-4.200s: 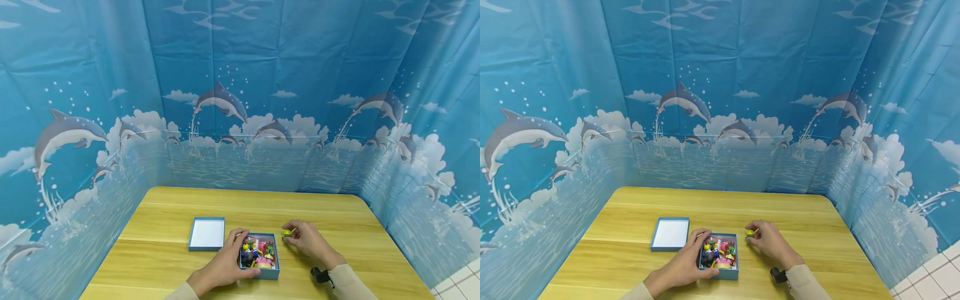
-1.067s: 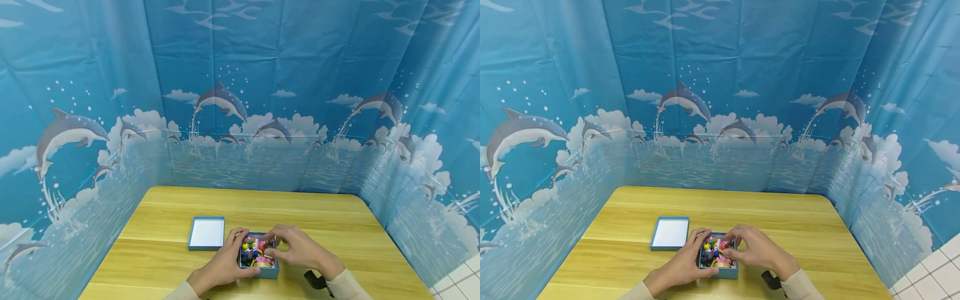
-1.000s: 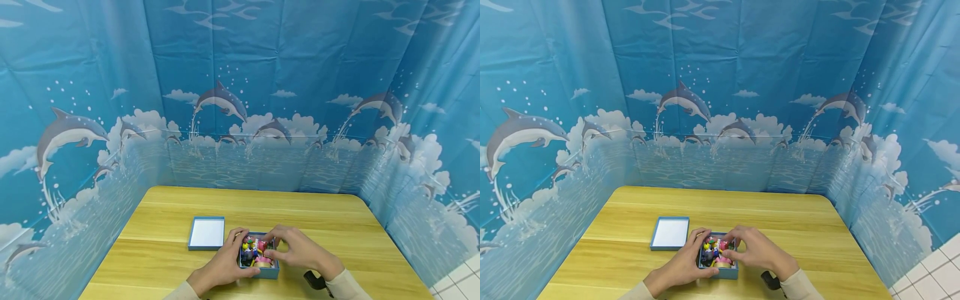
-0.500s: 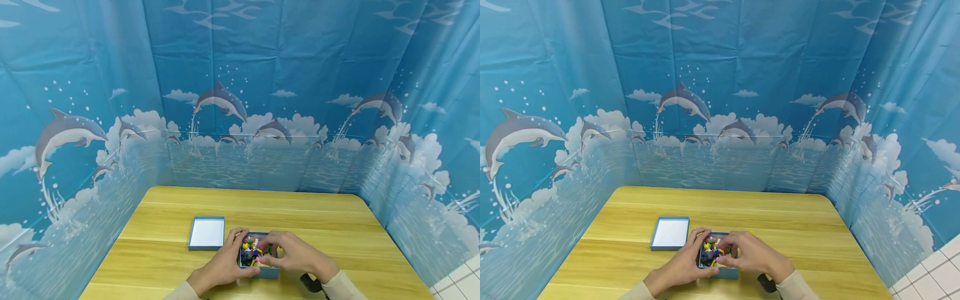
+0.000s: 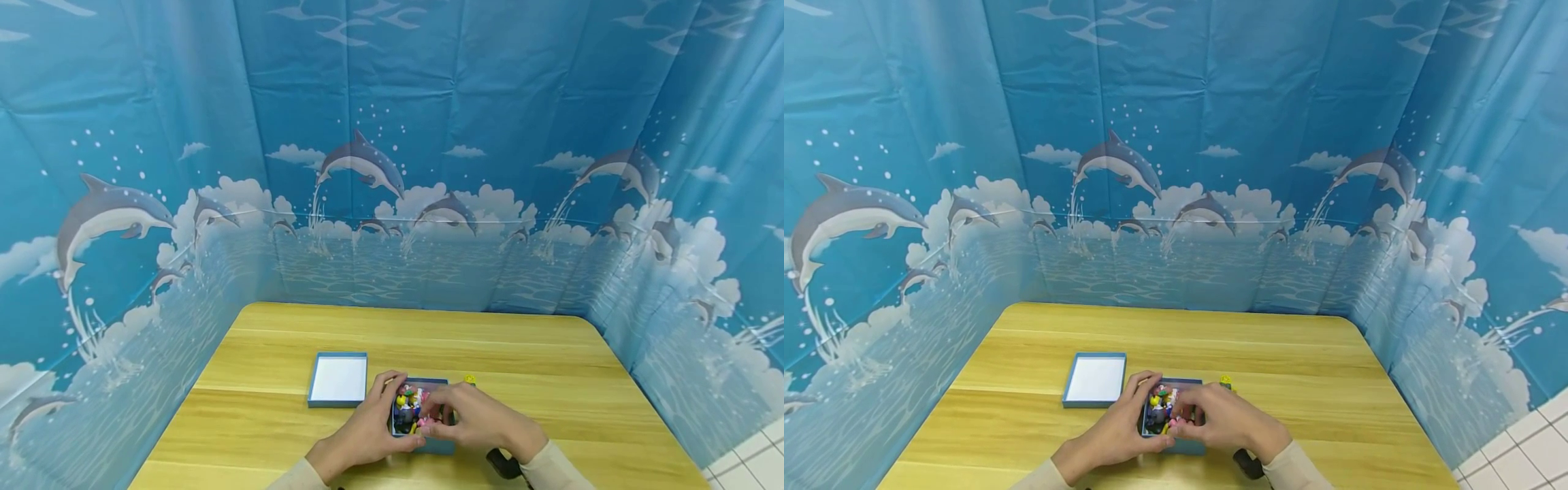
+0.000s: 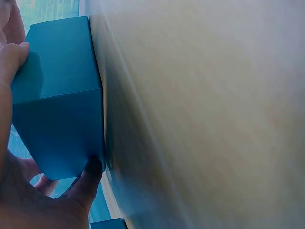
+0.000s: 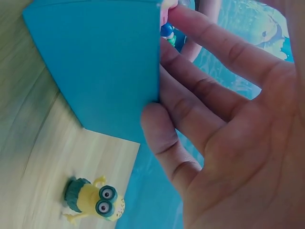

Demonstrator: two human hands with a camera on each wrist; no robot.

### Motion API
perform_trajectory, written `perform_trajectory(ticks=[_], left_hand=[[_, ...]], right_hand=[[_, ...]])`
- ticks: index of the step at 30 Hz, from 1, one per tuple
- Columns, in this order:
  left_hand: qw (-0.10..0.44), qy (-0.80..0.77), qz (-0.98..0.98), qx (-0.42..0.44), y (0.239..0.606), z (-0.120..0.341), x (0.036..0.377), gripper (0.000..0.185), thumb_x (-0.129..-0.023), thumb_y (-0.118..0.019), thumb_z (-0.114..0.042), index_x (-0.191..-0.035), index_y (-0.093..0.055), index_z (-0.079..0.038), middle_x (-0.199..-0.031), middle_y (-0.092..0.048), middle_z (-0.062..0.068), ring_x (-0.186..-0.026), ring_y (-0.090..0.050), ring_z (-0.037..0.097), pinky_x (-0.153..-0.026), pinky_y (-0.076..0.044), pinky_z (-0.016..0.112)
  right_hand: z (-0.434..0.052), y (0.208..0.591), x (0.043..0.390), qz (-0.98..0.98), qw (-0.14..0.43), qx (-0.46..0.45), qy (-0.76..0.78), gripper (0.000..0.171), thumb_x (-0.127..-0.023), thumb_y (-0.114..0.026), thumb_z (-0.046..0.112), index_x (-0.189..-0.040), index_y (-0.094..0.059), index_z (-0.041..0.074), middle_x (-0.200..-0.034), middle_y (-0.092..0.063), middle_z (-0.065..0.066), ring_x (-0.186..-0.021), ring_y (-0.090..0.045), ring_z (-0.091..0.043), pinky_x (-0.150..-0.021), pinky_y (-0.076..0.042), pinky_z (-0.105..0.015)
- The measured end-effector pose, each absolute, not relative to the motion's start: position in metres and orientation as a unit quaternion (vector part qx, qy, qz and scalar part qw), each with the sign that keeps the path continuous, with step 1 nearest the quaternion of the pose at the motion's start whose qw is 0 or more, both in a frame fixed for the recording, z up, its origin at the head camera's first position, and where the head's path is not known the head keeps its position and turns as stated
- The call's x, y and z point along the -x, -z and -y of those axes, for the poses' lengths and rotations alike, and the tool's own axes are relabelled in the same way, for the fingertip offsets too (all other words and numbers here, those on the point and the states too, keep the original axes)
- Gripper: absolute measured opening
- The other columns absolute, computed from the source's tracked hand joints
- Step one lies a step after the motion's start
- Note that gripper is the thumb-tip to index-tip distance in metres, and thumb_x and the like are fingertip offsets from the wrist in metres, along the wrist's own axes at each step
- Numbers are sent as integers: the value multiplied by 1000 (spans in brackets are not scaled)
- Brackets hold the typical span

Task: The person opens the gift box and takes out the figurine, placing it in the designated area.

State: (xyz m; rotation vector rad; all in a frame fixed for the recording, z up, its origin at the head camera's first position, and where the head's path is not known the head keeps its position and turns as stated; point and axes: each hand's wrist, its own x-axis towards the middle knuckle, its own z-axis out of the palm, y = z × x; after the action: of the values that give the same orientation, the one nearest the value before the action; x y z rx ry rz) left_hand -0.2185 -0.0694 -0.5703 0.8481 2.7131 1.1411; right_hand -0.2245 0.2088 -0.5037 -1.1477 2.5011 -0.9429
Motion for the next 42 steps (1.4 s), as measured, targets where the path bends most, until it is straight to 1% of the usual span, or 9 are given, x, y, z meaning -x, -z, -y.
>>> perform_trajectory(ticks=[3,10,13,19,25,33,37,42], left_hand=[[37,-372,-885,-277,570,70,218,116,-99,-84,-73,-185,-30,-17,-186,-29,3,-141,-64,20,-116,-62,40],[32,-366,-887,-278,570,70,217,118,-99,-83,-76,-185,-29,-16,-186,-30,5,-145,-62,23,-118,-62,42],[31,-365,-888,-277,570,70,216,118,-98,-83,-76,-185,-30,-16,-186,-30,5,-146,-62,24,-118,-62,43],[37,-368,-888,-275,571,71,217,117,-98,-83,-76,-185,-30,-17,-187,-29,3,-146,-63,25,-119,-61,44],[43,-370,-887,-274,570,71,218,117,-99,-84,-75,-185,-29,-19,-186,-29,2,-145,-63,24,-118,-62,43],[45,-373,-886,-273,570,71,217,117,-98,-85,-75,-185,-30,-19,-186,-29,1,-141,-63,20,-118,-61,40],[45,-374,-886,-273,569,71,218,118,-98,-85,-75,-185,-30,-19,-186,-29,1,-141,-63,19,-118,-61,40],[47,-371,-886,-273,568,71,219,118,-98,-85,-74,-185,-29,-19,-187,-28,2,-141,-63,20,-117,-61,39]], right_hand=[[-207,504,224,-853,112,399,316,15,-115,-78,34,-124,-84,22,-106,-80,15,-85,-68,6,-75,-61,-20],[-205,504,223,-846,116,414,314,22,-111,-82,42,-120,-82,22,-102,-78,16,-83,-67,5,-74,-61,-21],[-205,504,223,-847,118,413,312,20,-111,-83,41,-117,-81,23,-101,-77,16,-84,-66,5,-75,-62,-22],[-205,504,225,-851,138,398,315,14,-110,-85,36,-117,-80,25,-101,-76,15,-83,-65,5,-75,-59,-20],[-207,503,227,-848,150,397,316,16,-109,-86,33,-119,-79,22,-104,-75,16,-86,-67,5,-78,-60,-21],[-209,506,230,-844,159,394,328,20,-107,-88,35,-119,-77,24,-108,-75,14,-90,-68,4,-81,-63,-23],[-209,505,231,-841,159,394,335,16,-110,-85,34,-118,-76,24,-107,-76,14,-90,-69,3,-82,-63,-23],[-208,503,232,-841,160,390,340,8,-114,-79,30,-118,-75,24,-105,-77,13,-88,-69,2,-79,-62,-22]])
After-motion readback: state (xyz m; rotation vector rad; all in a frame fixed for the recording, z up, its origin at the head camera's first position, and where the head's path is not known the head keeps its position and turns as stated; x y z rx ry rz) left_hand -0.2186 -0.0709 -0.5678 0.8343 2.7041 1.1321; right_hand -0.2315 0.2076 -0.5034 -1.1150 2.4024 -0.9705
